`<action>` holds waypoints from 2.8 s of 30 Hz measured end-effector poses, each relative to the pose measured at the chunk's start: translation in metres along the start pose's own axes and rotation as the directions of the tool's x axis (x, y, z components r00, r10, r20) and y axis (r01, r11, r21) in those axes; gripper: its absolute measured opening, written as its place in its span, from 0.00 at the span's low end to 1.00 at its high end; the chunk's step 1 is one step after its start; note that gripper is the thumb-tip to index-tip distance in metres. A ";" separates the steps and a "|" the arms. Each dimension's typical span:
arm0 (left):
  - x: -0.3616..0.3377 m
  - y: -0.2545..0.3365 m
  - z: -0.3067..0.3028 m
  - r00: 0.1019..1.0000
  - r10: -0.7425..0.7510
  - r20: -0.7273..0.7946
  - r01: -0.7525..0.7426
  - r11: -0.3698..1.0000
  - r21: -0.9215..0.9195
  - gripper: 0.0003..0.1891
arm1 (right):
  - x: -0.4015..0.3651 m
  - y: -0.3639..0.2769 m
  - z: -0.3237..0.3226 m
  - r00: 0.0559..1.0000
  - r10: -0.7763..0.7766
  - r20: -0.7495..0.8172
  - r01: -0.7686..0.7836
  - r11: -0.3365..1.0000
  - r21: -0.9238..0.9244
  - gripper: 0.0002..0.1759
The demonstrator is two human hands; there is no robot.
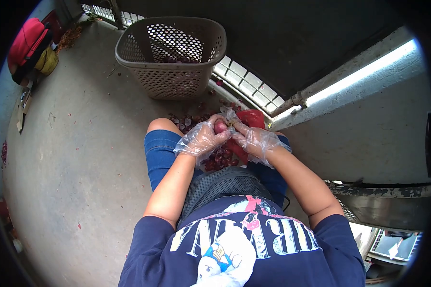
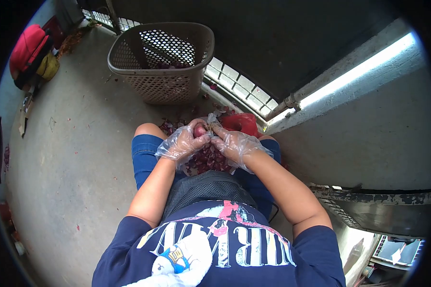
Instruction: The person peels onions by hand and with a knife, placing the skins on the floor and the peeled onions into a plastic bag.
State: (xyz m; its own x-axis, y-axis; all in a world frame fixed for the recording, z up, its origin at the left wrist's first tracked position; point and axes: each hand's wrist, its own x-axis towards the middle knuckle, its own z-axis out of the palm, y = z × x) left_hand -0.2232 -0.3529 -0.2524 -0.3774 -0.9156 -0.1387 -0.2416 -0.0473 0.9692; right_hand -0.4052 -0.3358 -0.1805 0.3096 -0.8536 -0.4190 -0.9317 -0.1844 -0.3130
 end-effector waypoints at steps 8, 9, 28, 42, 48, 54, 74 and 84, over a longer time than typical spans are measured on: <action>0.001 -0.001 0.004 0.993 0.088 0.084 -0.101 0.980 0.170 0.30 | -0.007 0.000 -0.003 0.998 0.044 0.040 -0.045 0.999 0.022 0.29; 0.006 -0.016 0.016 0.994 0.101 -0.034 -0.101 0.995 -0.016 0.29 | -0.004 0.002 0.005 0.999 0.045 -0.024 -0.043 0.994 0.099 0.29; 0.014 -0.036 0.034 0.999 0.013 -0.032 -0.035 0.459 -0.888 0.26 | 0.006 0.000 0.011 0.982 0.020 0.189 -0.178 0.453 0.874 0.37; 0.002 -0.003 0.007 1.000 -0.001 0.016 0.016 0.367 -0.930 0.26 | -0.022 0.012 0.000 0.970 -0.161 -0.180 0.216 0.913 0.347 0.27; 0.005 -0.006 0.005 0.997 0.080 0.025 0.001 0.290 -0.957 0.26 | -0.023 0.001 -0.014 0.977 -0.156 -0.149 0.206 0.874 0.440 0.30; 0.005 -0.012 0.001 0.994 0.028 0.105 0.097 0.209 -0.973 0.27 | -0.019 -0.004 -0.019 0.986 -0.152 -0.072 0.168 0.918 0.359 0.35; 0.022 -0.052 0.015 0.981 -0.185 -0.056 0.074 0.629 -0.774 0.23 | -0.004 0.004 0.009 0.994 -0.079 0.072 0.053 0.948 0.314 0.38; 0.002 -0.004 0.005 0.997 0.051 0.062 0.018 0.605 -0.796 0.34 | 0.003 0.021 0.029 0.999 0.026 0.038 -0.044 0.364 0.930 0.33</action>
State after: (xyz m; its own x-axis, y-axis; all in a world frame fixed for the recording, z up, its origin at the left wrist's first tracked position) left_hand -0.2270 -0.3525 -0.2572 -0.4438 -0.8904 -0.1010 0.5585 -0.3630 0.7459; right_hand -0.4183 -0.3279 -0.2131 0.2926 -0.8390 -0.4587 -0.1761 0.4242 -0.8883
